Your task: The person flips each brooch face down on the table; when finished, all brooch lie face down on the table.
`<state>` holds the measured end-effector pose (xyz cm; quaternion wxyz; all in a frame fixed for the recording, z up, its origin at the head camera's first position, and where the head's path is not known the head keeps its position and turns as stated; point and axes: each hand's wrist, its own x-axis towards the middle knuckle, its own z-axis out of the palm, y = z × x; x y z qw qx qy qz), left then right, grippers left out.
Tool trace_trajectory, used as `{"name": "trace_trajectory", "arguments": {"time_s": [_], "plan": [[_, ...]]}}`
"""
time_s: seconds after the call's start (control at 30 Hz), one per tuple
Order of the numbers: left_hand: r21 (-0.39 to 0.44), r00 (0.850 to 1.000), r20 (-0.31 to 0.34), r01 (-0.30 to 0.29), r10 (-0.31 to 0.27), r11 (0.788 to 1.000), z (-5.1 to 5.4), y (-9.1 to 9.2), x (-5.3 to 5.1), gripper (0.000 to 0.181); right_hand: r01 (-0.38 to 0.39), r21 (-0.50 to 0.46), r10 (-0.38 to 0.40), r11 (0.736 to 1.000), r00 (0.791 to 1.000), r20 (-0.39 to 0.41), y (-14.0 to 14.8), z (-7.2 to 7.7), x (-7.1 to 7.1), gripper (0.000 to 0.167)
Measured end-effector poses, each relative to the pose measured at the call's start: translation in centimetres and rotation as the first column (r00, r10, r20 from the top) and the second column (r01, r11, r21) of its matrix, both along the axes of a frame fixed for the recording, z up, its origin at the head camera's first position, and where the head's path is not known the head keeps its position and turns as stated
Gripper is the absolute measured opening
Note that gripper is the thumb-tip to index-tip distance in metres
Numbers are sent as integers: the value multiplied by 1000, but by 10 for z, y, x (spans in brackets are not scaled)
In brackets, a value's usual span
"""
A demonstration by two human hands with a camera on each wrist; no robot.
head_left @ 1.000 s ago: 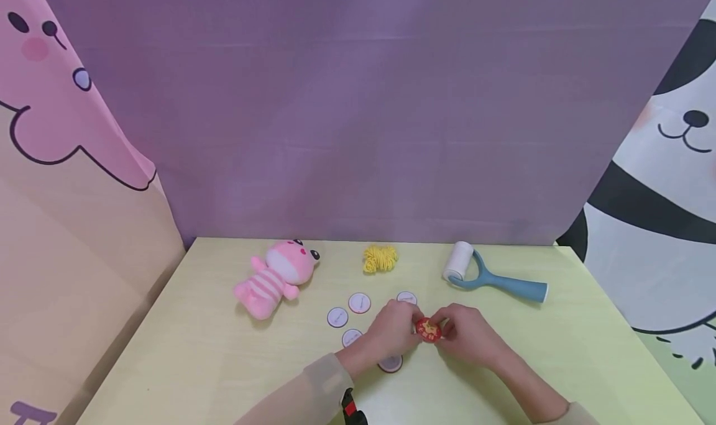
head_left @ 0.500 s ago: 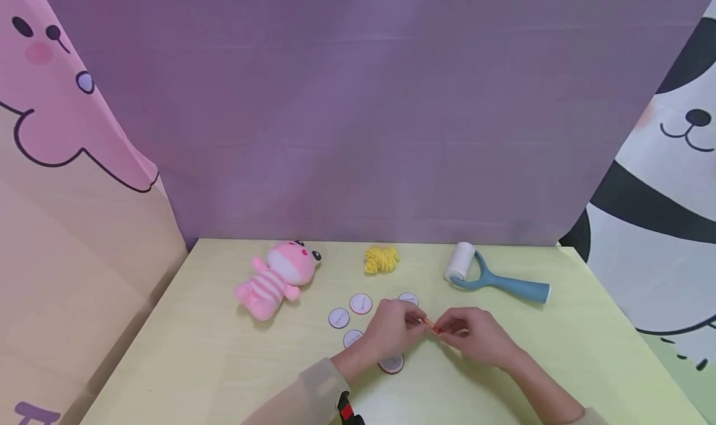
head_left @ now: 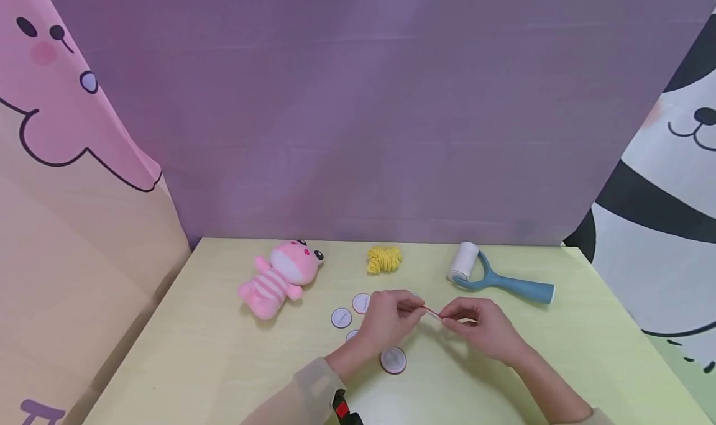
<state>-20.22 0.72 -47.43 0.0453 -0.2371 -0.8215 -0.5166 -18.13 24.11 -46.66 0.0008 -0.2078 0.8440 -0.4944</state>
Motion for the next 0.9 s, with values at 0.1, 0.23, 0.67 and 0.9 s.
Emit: {"name": "trace_trajectory", "arguments": {"time_s": [0.1,0.23,0.67,0.9], "plan": [[19,1000,-4,-3,3,1000,3,-1,0,11,-7,-23,6,1000,999,-31,-1,3,1,7],[40,1000,-25,-9,10,999,9,-2,1,9,0,-49,-1,999,1000,-27,-1,8,4,8],[151,996,-87,4,9,989,26,0,8,13,7,-149,-4,989,1000,24,1,25,7,13],[150,993,-118,15,3,989,26,1,10,12,-7,-181,16,983,999,49,5,32,8,17]]}}
